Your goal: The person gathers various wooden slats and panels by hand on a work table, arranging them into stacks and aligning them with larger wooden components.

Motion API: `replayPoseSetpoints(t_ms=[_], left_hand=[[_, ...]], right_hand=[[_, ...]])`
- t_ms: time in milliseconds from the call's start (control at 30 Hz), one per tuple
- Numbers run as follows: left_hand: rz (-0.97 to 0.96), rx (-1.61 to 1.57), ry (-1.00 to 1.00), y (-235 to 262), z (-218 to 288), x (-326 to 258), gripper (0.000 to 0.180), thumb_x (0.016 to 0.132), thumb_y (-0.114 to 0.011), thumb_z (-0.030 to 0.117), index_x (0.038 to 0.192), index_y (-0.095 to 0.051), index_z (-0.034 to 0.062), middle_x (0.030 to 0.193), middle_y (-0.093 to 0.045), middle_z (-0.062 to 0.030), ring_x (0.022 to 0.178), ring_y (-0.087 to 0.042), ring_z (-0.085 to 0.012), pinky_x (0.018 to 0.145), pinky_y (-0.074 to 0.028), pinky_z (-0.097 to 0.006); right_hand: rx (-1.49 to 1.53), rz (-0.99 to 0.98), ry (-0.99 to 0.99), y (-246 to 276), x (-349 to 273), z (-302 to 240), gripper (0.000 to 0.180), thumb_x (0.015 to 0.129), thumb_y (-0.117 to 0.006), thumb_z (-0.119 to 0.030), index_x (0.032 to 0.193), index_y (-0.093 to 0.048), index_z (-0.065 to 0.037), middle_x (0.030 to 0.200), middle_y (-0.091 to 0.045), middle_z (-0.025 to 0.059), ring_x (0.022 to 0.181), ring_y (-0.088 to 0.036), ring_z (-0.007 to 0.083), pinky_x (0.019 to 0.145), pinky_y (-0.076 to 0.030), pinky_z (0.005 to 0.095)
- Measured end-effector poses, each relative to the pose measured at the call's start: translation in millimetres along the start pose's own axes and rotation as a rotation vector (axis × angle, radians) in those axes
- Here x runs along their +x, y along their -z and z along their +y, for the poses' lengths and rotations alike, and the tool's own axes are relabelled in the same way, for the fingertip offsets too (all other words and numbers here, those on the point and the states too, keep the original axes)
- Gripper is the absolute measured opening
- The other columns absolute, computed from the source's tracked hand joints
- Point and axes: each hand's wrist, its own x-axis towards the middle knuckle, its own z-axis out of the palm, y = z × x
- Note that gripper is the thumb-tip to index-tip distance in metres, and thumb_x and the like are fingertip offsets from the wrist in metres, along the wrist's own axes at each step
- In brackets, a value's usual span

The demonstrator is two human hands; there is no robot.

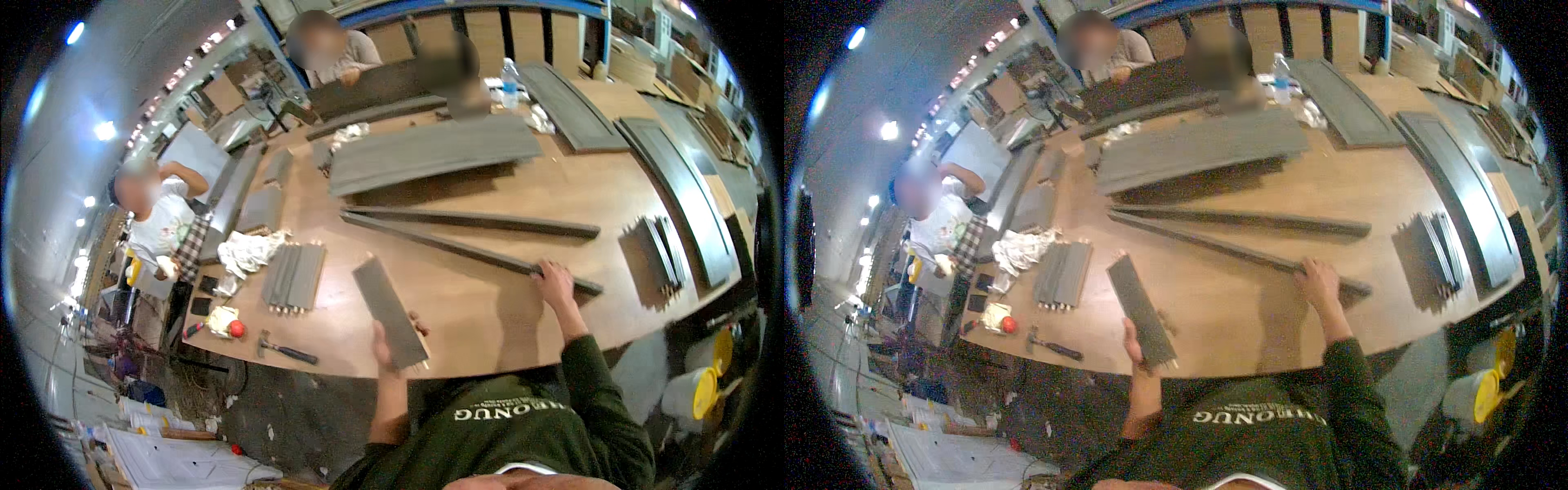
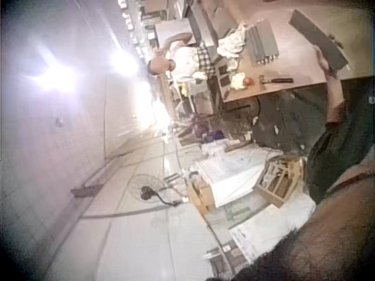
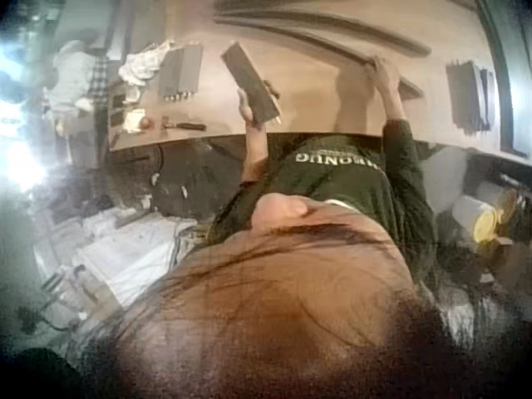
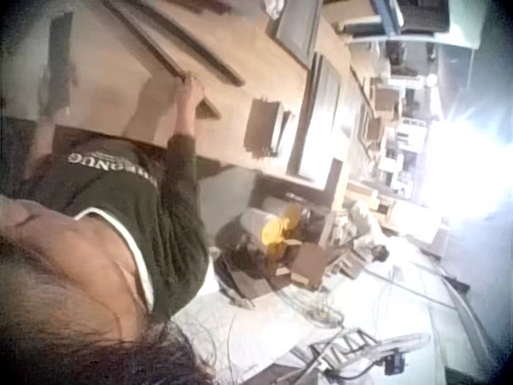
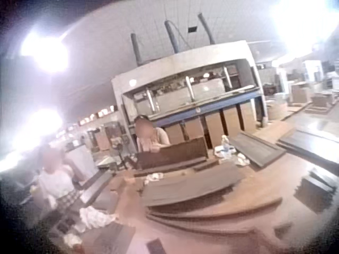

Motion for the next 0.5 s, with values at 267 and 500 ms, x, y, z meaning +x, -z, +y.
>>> replayPoseSetpoints(t_ms=[267, 500], left_hand=[[0.09, 0.154, 0.13, 4.7, 11.3, 53.6, 0.083, 0.083, -0.021, 0.07, 0.121, -0.043, -0.0003, 0.106, -0.056, -0.0195, 0.093, -0.058, -0.0315, 0.078, -0.048, -0.045], [0.382, 0.371, 0.037, 21.2, 27.6, 84.3, 0.062, 0.087, -0.037, 0.058, 0.11, -0.051, 0.0021, 0.094, -0.059, -0.0103, 0.079, -0.059, -0.0185, 0.065, -0.051, -0.031]], right_hand=[[0.001, 0.091, -0.099, 49.8, -51.1, 56.9, 0.032, 0.063, -0.073, -0.02, 0.085, -0.057, -0.004, 0.084, -0.057, 0.0144, 0.084, -0.053, 0.0339, 0.078, -0.04, 0.0415], [0.021, 0.165, -0.01, 45.7, -57.6, 90.5, 0.038, 0.049, -0.079, -0.026, 0.067, -0.052, -0.005, 0.067, -0.055, 0.0099, 0.074, -0.053, 0.0322, 0.08, -0.039, 0.0389]])
